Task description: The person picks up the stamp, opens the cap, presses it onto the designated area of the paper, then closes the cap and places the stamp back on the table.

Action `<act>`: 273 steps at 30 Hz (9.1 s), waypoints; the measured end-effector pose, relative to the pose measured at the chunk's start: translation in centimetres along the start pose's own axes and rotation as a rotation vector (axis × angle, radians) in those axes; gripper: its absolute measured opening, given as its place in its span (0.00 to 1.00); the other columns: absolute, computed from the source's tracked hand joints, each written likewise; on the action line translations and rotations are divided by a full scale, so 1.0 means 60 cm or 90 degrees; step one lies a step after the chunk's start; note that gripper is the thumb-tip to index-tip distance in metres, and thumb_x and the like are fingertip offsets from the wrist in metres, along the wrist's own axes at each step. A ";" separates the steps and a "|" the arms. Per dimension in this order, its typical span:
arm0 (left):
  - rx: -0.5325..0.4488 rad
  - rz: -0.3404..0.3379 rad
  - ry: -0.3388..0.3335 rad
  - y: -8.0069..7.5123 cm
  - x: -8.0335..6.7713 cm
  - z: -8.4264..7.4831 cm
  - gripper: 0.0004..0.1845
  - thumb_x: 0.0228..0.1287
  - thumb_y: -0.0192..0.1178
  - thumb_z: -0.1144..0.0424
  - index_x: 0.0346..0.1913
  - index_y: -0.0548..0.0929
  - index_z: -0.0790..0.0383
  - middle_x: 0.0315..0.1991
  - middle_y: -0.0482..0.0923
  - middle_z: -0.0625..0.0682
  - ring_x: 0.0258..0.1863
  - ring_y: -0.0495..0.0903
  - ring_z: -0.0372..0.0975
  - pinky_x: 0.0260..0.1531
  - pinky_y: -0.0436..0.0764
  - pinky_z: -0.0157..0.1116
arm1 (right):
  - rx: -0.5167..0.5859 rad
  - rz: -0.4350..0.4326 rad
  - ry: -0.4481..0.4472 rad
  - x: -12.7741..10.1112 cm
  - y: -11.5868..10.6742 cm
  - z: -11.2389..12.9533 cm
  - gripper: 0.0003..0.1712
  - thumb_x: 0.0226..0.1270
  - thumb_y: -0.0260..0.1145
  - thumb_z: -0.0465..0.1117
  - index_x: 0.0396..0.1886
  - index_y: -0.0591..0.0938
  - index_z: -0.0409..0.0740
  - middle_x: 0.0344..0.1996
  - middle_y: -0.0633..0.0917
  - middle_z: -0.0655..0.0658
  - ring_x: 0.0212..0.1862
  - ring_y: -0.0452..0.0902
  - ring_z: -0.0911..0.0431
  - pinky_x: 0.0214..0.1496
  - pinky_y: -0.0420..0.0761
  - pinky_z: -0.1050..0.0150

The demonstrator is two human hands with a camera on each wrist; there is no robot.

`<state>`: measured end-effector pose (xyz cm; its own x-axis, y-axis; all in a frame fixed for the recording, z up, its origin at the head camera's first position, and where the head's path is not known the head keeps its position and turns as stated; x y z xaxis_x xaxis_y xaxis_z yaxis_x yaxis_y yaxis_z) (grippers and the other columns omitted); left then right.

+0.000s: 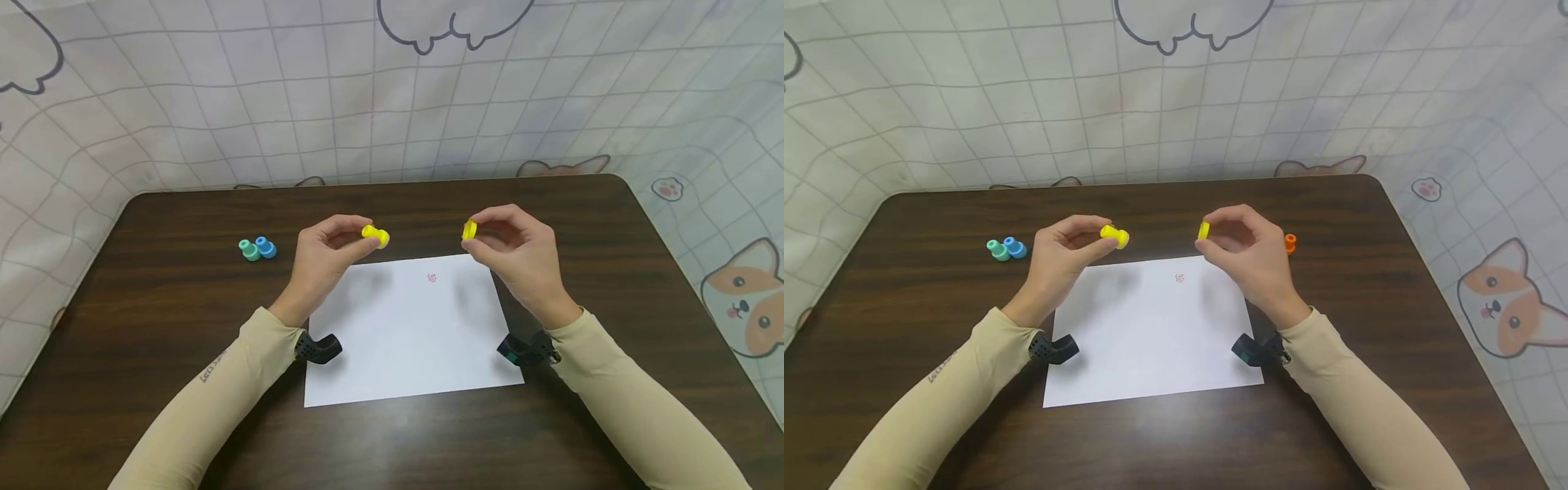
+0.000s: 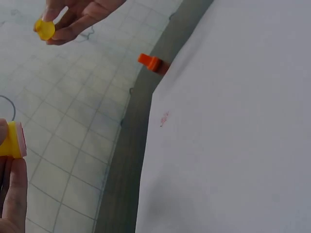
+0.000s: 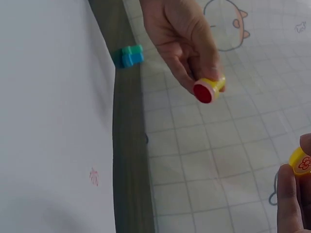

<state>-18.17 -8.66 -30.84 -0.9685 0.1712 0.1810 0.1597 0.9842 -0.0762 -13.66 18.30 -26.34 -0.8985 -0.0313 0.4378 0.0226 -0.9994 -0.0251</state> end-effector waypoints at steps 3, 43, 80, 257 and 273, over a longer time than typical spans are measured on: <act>0.024 0.011 -0.010 0.003 0.003 0.009 0.18 0.60 0.75 0.66 0.53 0.87 0.62 0.51 0.85 0.50 0.47 0.88 0.37 0.52 0.89 0.32 | 0.002 -0.003 -0.001 -0.003 -0.015 -0.001 0.18 0.54 0.72 0.17 0.46 0.83 0.30 0.43 0.86 0.49 0.42 0.87 0.60 0.53 0.89 0.68; 0.305 0.201 -0.015 0.098 0.018 0.064 0.13 0.57 0.77 0.66 0.46 0.89 0.58 0.45 0.89 0.52 0.45 0.89 0.40 0.51 0.89 0.32 | -0.074 -0.108 0.010 -0.057 -0.184 -0.004 0.20 0.57 0.72 0.19 0.51 0.83 0.26 0.44 0.87 0.50 0.47 0.87 0.60 0.53 0.86 0.74; 0.421 0.260 -0.003 0.120 0.014 0.074 0.14 0.58 0.76 0.67 0.47 0.89 0.59 0.45 0.89 0.53 0.46 0.86 0.42 0.56 0.89 0.37 | -0.055 -0.141 0.014 -0.062 -0.212 -0.017 0.21 0.56 0.72 0.18 0.51 0.83 0.25 0.43 0.87 0.48 0.44 0.85 0.59 0.53 0.86 0.75; -0.076 -0.093 0.037 -0.152 0.000 -0.016 0.11 0.69 0.69 0.62 0.46 0.86 0.68 0.40 0.88 0.50 0.43 0.89 0.39 0.56 0.87 0.31 | -0.296 -0.054 -0.078 0.002 -0.132 -0.008 0.19 0.57 0.73 0.21 0.50 0.83 0.30 0.44 0.85 0.64 0.45 0.84 0.69 0.56 0.82 0.81; -0.051 -0.216 0.022 -0.286 -0.009 0.009 0.15 0.68 0.70 0.60 0.51 0.87 0.66 0.43 0.88 0.49 0.45 0.88 0.40 0.53 0.86 0.24 | -0.266 -0.179 0.036 -0.020 -0.269 -0.046 0.18 0.60 0.72 0.23 0.51 0.84 0.32 0.42 0.87 0.56 0.44 0.86 0.65 0.51 0.84 0.82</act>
<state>-20.48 -25.67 -30.16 -0.9620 -0.1670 0.2161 -0.1551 0.9853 0.0713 -14.16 34.53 -28.94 -0.8674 0.2506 0.4300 -0.3903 -0.8786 -0.2752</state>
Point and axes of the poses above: each hand's wrist, its own x-axis towards the middle knuckle, its own y-axis out of the palm, z = x × y, the point moved 9 cm from there along x, towards the middle knuckle
